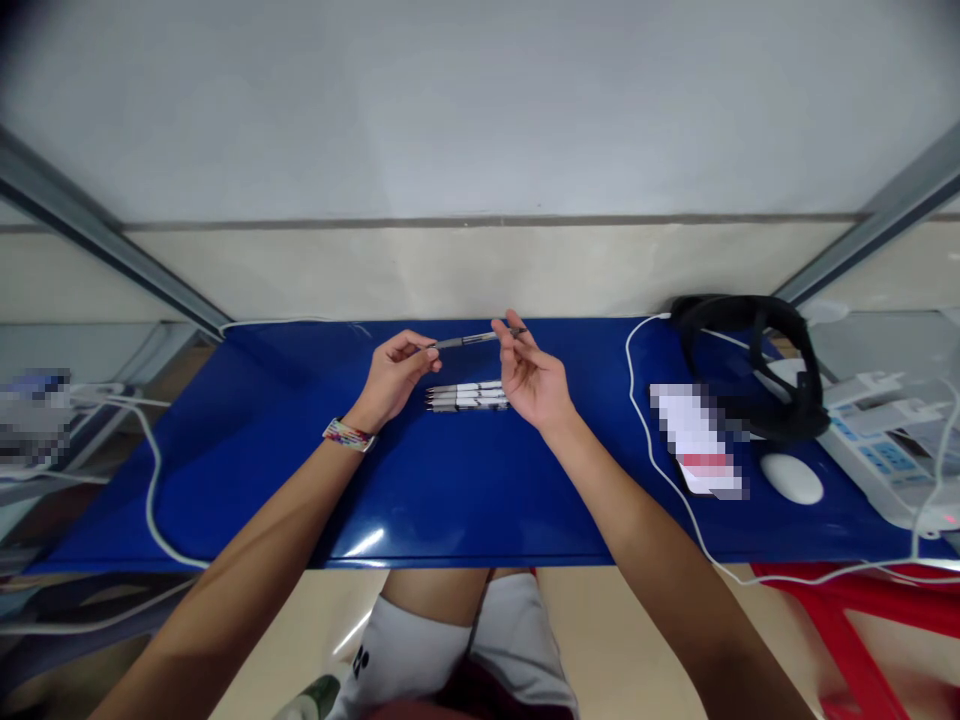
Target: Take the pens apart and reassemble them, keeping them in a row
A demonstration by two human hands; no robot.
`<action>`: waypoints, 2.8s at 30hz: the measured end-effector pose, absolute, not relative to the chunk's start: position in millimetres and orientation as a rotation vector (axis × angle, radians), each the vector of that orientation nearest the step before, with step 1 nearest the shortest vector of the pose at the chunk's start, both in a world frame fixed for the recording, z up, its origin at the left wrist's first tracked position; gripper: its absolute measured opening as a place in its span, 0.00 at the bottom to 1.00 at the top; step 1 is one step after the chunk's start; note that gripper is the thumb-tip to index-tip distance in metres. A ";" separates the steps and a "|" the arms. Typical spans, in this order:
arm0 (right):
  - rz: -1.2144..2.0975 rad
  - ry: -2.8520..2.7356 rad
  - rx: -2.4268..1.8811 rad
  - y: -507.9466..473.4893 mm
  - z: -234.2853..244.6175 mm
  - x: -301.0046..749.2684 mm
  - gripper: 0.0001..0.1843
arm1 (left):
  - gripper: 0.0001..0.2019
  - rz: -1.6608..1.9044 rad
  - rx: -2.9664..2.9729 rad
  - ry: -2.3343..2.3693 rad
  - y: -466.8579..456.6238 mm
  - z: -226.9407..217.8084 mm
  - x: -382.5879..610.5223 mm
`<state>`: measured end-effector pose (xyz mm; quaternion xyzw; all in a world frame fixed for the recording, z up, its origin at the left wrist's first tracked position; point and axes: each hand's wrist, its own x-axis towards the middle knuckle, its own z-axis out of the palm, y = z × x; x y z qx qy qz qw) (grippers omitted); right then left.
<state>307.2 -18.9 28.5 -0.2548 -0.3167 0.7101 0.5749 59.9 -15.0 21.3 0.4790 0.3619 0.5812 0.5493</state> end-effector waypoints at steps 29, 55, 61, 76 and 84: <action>0.745 -1.779 -1.092 -4.9 14.1 322.9 0.08 | 0.08 1.155 1.800 1.101 -15.2 20.5 42.5; 0.538 -2.102 -1.160 -3.7 12.2 332.3 0.08 | 0.07 0.929 2.198 1.140 -7.0 16.0 36.5; 0.679 -1.675 -1.171 -9.9 6.8 315.8 0.09 | 0.07 1.093 1.962 1.176 -15.2 14.8 54.1; 0.905 -1.145 -1.118 -27.5 -5.8 275.6 0.12 | 0.08 1.520 1.231 1.042 -19.4 -3.5 85.8; 0.904 -1.184 -1.114 -27.0 -5.4 275.8 0.13 | 0.10 1.517 1.087 0.904 -13.1 -7.3 86.8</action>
